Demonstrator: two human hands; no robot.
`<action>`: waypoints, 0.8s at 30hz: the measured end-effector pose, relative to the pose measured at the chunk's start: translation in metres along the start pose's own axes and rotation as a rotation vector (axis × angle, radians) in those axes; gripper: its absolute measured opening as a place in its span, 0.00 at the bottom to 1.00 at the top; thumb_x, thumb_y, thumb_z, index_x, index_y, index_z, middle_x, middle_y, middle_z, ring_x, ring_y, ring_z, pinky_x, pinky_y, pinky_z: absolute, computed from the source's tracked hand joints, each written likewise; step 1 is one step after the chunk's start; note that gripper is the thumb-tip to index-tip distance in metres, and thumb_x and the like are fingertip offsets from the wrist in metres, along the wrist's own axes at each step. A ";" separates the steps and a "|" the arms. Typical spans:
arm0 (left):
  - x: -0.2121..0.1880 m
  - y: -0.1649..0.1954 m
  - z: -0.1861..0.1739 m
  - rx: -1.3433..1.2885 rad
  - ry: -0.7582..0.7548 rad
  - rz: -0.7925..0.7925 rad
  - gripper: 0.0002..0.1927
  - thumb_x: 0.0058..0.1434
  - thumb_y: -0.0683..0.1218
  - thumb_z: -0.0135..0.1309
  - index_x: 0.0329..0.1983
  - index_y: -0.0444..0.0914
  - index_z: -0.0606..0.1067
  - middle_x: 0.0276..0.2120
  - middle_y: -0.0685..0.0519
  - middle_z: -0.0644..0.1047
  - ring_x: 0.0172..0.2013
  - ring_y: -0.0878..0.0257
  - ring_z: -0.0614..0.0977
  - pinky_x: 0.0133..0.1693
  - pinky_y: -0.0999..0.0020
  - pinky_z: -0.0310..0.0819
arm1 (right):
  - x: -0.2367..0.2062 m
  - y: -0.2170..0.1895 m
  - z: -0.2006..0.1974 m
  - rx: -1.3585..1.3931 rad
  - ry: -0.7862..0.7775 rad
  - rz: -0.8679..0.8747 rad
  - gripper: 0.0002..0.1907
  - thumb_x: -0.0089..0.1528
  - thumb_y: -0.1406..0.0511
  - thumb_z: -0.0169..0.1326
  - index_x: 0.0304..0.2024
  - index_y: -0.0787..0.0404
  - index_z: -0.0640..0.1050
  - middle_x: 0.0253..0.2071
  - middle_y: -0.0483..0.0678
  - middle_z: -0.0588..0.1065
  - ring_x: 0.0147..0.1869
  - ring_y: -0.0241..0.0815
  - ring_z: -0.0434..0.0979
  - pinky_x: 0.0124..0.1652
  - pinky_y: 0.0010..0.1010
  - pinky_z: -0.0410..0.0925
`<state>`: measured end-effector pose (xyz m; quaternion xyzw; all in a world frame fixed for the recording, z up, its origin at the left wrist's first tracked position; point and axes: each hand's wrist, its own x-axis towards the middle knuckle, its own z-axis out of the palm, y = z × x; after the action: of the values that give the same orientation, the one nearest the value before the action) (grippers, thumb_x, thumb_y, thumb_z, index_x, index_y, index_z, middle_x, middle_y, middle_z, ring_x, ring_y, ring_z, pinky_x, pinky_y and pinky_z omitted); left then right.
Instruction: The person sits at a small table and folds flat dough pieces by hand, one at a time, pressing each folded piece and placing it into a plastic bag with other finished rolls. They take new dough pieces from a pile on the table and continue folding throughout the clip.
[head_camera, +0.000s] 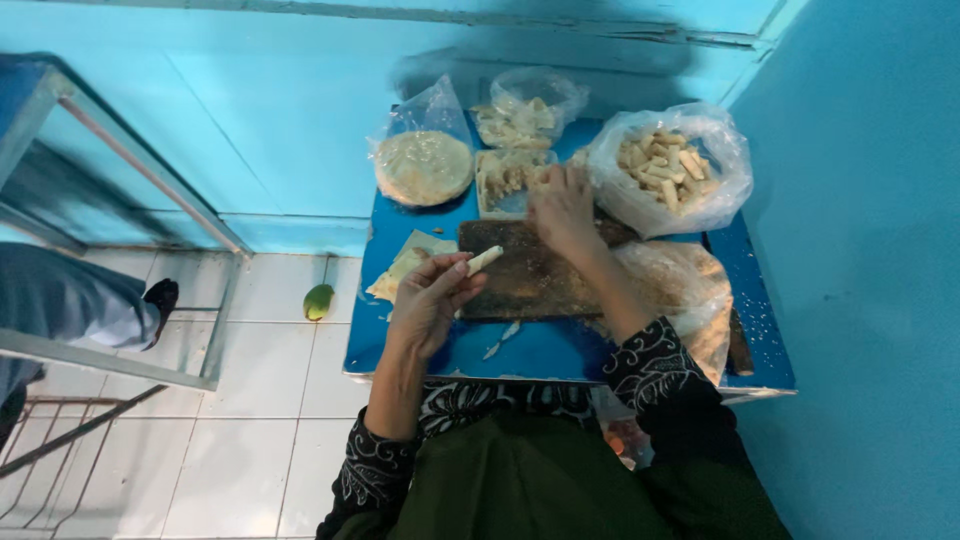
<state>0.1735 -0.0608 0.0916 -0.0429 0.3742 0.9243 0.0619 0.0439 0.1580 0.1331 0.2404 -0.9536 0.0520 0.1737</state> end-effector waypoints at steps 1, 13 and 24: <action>-0.004 0.004 -0.001 -0.024 -0.002 -0.004 0.13 0.65 0.39 0.57 0.51 0.29 0.76 0.45 0.43 0.81 0.42 0.55 0.86 0.45 0.64 0.82 | 0.001 -0.003 -0.001 0.018 0.007 0.009 0.10 0.53 0.61 0.65 0.36 0.55 0.84 0.57 0.52 0.65 0.65 0.59 0.59 0.58 0.55 0.58; -0.018 0.025 0.013 -0.272 -0.079 -0.043 0.10 0.68 0.37 0.54 0.51 0.31 0.73 0.43 0.43 0.80 0.46 0.54 0.85 0.52 0.60 0.81 | -0.051 -0.062 -0.107 0.698 0.190 -0.229 0.24 0.63 0.74 0.57 0.60 0.50 0.77 0.59 0.53 0.63 0.65 0.52 0.68 0.61 0.41 0.71; -0.037 0.030 0.032 -0.201 -0.131 -0.029 0.19 0.66 0.37 0.55 0.61 0.31 0.75 0.45 0.47 0.81 0.45 0.58 0.84 0.51 0.61 0.81 | -0.077 -0.091 -0.102 0.354 0.398 -0.326 0.27 0.62 0.74 0.61 0.60 0.41 0.80 0.61 0.50 0.65 0.65 0.52 0.66 0.60 0.45 0.67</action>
<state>0.2045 -0.0630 0.1392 0.0061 0.2740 0.9570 0.0948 0.1823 0.1305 0.2026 0.4017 -0.8259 0.2348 0.3184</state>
